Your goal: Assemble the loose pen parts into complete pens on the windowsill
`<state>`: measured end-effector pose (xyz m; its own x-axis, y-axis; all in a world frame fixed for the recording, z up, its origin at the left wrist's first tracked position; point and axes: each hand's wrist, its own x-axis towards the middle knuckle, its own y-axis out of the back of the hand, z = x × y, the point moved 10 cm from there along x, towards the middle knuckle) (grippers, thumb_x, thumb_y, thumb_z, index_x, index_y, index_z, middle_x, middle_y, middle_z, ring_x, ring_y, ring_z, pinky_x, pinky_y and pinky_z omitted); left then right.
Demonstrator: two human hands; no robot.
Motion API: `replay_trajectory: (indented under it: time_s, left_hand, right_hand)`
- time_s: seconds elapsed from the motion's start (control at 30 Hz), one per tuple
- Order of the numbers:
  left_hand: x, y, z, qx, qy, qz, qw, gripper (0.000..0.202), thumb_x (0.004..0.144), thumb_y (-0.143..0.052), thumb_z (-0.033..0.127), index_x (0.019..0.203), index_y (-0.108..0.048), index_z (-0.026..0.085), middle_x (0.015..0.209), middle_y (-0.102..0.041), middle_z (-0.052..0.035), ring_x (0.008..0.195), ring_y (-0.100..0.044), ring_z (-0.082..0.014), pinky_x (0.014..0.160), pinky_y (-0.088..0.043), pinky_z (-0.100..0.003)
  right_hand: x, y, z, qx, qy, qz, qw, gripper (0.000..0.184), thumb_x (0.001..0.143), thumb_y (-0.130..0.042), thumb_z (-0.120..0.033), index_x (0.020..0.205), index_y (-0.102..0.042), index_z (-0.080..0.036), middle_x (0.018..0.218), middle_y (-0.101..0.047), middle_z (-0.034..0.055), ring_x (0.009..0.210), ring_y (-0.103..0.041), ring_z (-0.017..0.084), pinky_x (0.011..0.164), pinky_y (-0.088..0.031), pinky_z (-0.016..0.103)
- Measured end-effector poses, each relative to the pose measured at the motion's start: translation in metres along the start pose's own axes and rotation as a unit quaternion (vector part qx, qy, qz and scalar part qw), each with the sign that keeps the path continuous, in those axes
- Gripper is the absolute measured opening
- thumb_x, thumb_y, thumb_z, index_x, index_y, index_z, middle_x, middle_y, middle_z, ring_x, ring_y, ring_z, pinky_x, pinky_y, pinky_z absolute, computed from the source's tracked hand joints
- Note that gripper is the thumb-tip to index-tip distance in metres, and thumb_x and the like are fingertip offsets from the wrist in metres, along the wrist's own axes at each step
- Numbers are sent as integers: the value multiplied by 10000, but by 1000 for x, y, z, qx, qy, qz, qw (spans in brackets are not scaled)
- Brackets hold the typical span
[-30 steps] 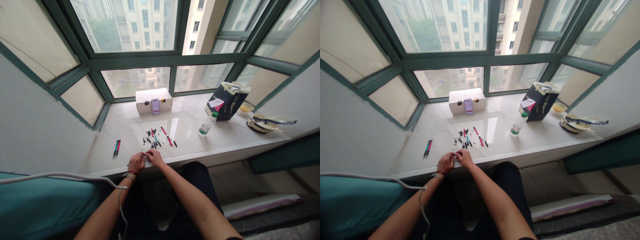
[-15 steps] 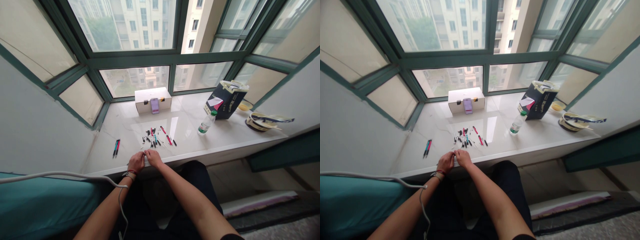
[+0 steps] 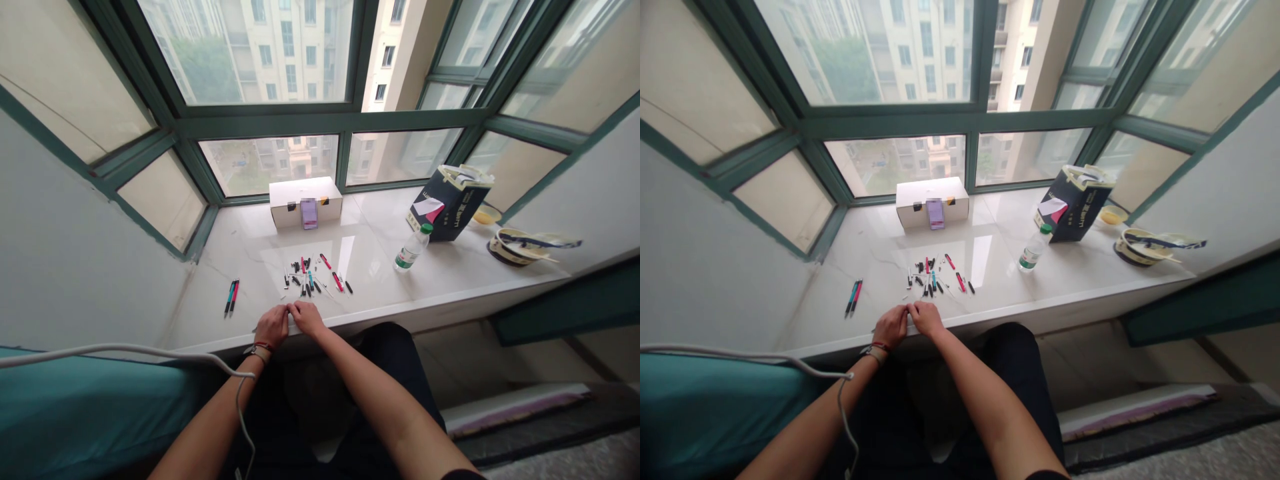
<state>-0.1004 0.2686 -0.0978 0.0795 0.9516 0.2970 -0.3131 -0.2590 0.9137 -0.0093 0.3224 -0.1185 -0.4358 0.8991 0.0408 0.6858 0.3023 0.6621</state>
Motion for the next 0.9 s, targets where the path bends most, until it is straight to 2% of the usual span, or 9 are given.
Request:
replay_trajectory:
  time_s: [0.1,0.27,0.43,0.57,0.77,0.9]
  left_hand:
    - [1,2,0,-3,3,3,1000,244,959,-337,258,980,-576,217,866,-656,-68,836,-624,-212,770,-468,-333]
    - [1,4,2,-10,2,1,1000,236,955,-348,259,986,-580,224,869,-656,-66,835,-621,-216,762,-466,-335]
    - [0,4,2,-10,2,2,1000,235,960,-342,263,983,-572,223,880,-655,-65,844,-620,-215,771,-462,-335]
    - [0,4,1,-7,5,5,1000,233,960,-340,264,985,-568,223,862,-652,-64,830,-620,-215,755,-461,-335]
    - [0,3,0,-7,5,5,1000,218,958,-352,261,980,-565,223,867,-651,-65,834,-621,-217,756,-455,-332]
    - [-1,1,0,-8,4,5,1000,232,957,-353,256,1000,-577,217,885,-654,-64,856,-614,-213,777,-453,-327]
  right_hand:
    - [1,-2,1,10,-4,-3,1000,408,992,-427,-401,710,-639,-198,714,-655,38,660,-535,149,630,-287,255]
    - [0,-1,4,46,-2,-21,999,226,966,-487,-345,844,-626,-215,728,-647,1,684,-546,144,638,-302,232]
    - [1,0,2,23,8,-5,1000,324,971,-470,-351,716,-605,-202,700,-633,18,657,-517,141,634,-288,241]
    - [3,-2,0,48,-2,-11,999,427,984,-426,-385,633,-580,-198,618,-594,12,612,-498,136,616,-289,246]
    - [0,1,4,100,-15,-33,994,160,923,-537,-310,829,-618,-209,666,-627,-20,616,-529,128,627,-334,225]
    - [-1,3,-2,67,10,-30,997,264,949,-502,-318,735,-597,-196,669,-618,-6,644,-526,127,637,-327,228]
